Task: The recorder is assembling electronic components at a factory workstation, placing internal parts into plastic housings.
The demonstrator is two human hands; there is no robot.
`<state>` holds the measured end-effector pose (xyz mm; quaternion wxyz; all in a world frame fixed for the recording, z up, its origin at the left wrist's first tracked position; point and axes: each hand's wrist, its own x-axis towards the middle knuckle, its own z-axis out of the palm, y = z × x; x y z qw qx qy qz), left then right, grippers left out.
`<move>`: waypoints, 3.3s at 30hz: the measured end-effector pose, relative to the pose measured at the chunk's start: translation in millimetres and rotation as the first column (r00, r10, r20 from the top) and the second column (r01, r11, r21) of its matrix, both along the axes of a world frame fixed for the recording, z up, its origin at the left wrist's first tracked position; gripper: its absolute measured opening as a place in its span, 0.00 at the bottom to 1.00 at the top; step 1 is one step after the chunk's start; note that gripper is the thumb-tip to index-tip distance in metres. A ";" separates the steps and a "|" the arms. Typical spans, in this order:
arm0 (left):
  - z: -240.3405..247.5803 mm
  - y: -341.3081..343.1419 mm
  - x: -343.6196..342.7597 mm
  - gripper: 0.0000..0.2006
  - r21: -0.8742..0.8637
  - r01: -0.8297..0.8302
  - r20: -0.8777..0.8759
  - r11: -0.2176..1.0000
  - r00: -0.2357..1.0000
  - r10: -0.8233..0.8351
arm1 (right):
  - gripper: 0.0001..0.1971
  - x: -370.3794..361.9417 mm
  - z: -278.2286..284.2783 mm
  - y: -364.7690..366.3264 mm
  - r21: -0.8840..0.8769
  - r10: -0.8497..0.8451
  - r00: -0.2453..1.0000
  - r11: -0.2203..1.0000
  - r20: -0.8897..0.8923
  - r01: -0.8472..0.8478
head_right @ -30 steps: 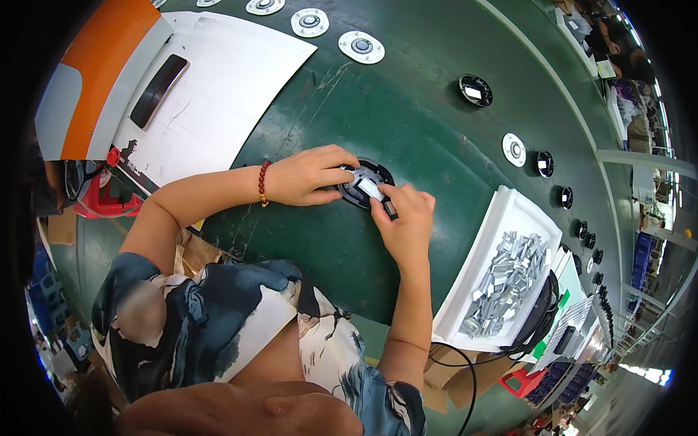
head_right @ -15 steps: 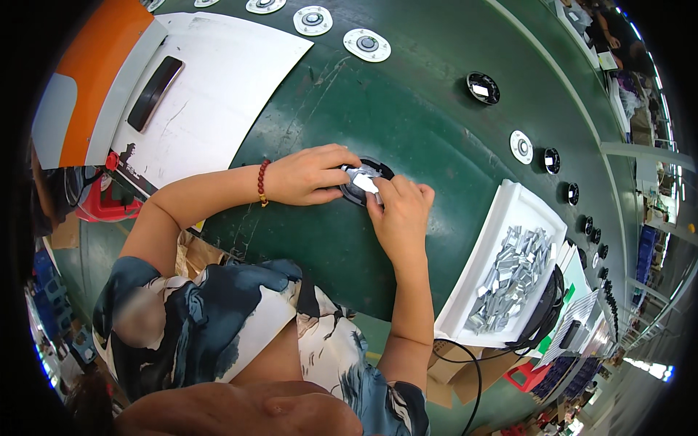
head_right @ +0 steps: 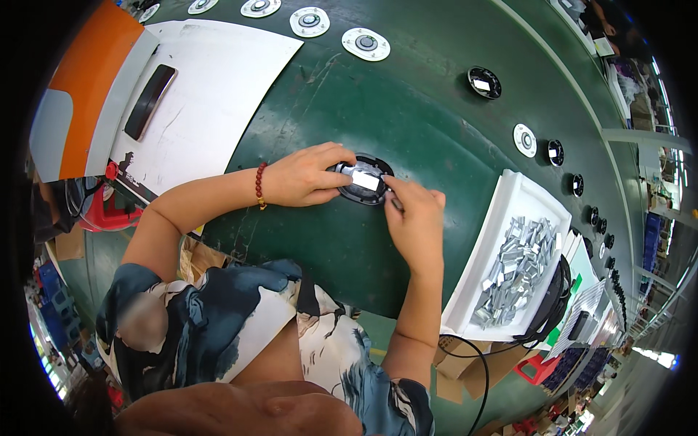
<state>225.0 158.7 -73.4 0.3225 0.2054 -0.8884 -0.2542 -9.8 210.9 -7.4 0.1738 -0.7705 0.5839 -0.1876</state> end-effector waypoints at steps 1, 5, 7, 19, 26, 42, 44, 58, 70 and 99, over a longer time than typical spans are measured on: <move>0.1 0.1 0.0 0.08 0.002 0.000 0.001 1.000 1.000 0.000 | 0.13 -7.0 3.1 1.3 0.045 -0.025 0.996 0.999 0.087 0.021; 0.1 -0.5 1.1 0.08 0.007 0.008 0.000 1.000 1.000 -0.008 | 0.18 -25.7 8.6 3.7 0.229 0.007 0.996 0.973 0.089 -0.027; -1.0 -0.4 2.0 0.08 0.011 0.006 0.007 1.000 1.000 -0.006 | 0.19 -22.6 6.4 3.3 0.246 0.052 0.994 0.966 0.101 -0.076; -6.1 -2.9 5.9 0.09 0.025 0.003 0.006 1.000 1.000 -0.003 | 0.24 -6.6 -4.2 -1.5 0.324 0.116 0.992 0.938 0.049 -0.126; -6.9 -2.5 6.5 0.08 0.030 0.002 0.025 1.000 1.000 -0.003 | 0.24 -5.9 -4.7 -0.6 0.337 0.105 0.994 0.935 0.023 -0.106; -6.8 -4.4 12.8 0.20 0.086 0.041 0.060 0.995 0.997 -0.047 | 0.16 -50.7 21.1 -2.7 0.315 -0.393 0.853 0.904 0.345 0.289; -10.8 -4.5 11.4 0.26 0.086 0.003 0.023 0.996 1.000 -0.005 | 0.16 -78.6 25.3 2.3 0.122 -0.407 0.842 0.913 0.355 0.390; -6.5 -13.1 -4.5 0.37 0.127 -0.035 0.114 0.991 0.993 0.020 | 0.15 -283.7 -5.2 27.4 -0.119 -0.852 0.515 0.524 -0.096 0.844; -2.7 -27.8 -12.4 0.43 0.135 -0.003 0.006 0.991 1.000 0.003 | 0.19 -294.6 -15.2 5.8 -0.068 -0.811 0.387 0.459 -0.438 0.886; -35.7 -291.0 -46.2 0.36 -0.099 -0.699 0.138 0.709 0.695 0.705 | 0.22 -288.3 -20.0 -8.4 -0.087 -0.813 0.480 0.533 -0.329 0.842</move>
